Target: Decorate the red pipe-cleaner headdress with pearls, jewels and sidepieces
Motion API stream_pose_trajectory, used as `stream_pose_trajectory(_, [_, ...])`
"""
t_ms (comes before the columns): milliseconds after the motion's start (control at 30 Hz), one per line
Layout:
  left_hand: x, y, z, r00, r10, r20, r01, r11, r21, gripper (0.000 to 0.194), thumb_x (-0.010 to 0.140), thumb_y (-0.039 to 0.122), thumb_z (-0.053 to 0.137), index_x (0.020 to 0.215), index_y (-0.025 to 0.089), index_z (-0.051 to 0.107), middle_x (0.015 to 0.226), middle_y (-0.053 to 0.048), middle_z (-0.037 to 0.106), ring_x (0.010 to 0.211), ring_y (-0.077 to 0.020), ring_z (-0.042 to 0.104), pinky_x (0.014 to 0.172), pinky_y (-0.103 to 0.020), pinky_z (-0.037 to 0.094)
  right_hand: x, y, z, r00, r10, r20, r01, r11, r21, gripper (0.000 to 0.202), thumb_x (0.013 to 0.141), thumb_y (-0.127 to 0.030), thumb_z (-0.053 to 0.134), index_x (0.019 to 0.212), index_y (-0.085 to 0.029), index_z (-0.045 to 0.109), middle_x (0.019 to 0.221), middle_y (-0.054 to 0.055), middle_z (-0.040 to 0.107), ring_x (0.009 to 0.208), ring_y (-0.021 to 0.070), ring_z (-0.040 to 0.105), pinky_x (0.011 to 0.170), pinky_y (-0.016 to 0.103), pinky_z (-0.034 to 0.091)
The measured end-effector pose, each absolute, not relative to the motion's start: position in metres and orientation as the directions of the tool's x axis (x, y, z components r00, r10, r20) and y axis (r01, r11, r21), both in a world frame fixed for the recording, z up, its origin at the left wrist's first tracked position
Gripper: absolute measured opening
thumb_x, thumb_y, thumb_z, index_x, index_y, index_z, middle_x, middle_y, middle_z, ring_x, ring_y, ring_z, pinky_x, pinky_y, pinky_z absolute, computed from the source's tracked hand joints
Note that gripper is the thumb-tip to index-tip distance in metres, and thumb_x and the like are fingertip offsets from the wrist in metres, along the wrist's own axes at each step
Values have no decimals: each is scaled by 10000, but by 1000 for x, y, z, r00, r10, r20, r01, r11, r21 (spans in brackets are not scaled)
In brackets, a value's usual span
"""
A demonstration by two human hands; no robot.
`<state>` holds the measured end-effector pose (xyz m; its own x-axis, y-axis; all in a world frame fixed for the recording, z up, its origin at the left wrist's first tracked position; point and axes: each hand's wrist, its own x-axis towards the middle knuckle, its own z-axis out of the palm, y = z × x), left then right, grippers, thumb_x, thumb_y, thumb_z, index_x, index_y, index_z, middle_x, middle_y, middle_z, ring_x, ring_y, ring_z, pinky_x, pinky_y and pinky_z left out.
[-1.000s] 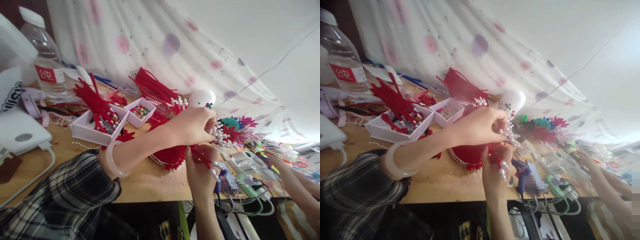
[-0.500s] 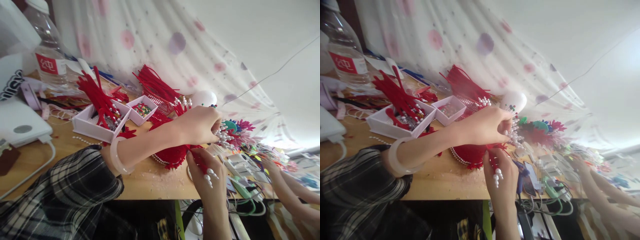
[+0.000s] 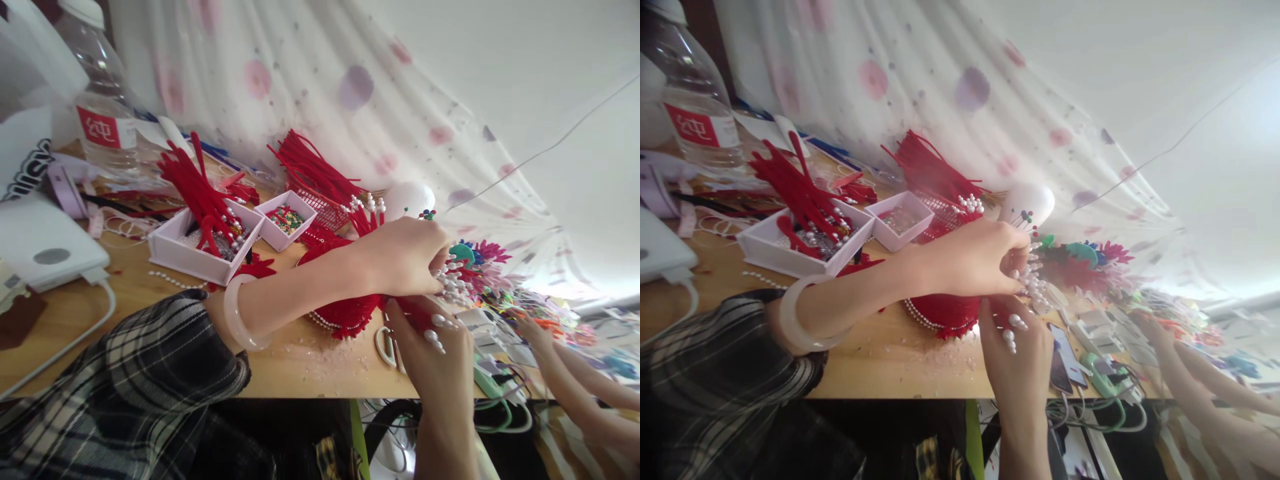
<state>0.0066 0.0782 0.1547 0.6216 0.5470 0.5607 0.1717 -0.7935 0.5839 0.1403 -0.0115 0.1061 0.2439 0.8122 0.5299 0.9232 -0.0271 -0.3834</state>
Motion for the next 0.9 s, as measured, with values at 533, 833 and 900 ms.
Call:
stream_pose_trajectory(533, [4, 74, 157, 640, 550, 537, 210, -797, 566, 62, 749, 146, 684, 802, 117, 666, 780, -51, 682, 762, -159, 619, 642, -260, 406, 138, -11, 106, 262, 794, 549, 941, -83, -329, 256, 795, -377, 592, 628, -203, 675, 559, 20, 638, 586, 171, 547, 600, 291, 369])
stream_pose_trajectory(833, [5, 73, 157, 632, 562, 534, 201, -784, 587, 190, 731, 126, 670, 918, 113, 639, 865, -61, 688, 814, -175, 632, 662, -267, 417, 151, -7, 106, 264, 800, 538, 926, -54, -374, 257, 751, -430, 660, 640, -200, 692, 619, 52, 704, 646, 229, 648, 597, 301, 418])
stream_pose_trajectory(900, [5, 74, 156, 644, 554, 527, 169, -775, 609, 222, 728, 107, 669, 947, 107, 628, 901, -62, 694, 828, -169, 636, 672, -261, 425, 154, -6, 105, 271, 805, 528, 914, -42, -404, 246, 751, -421, 666, 650, -199, 699, 640, 45, 713, 645, 215, 648, 610, 300, 434])
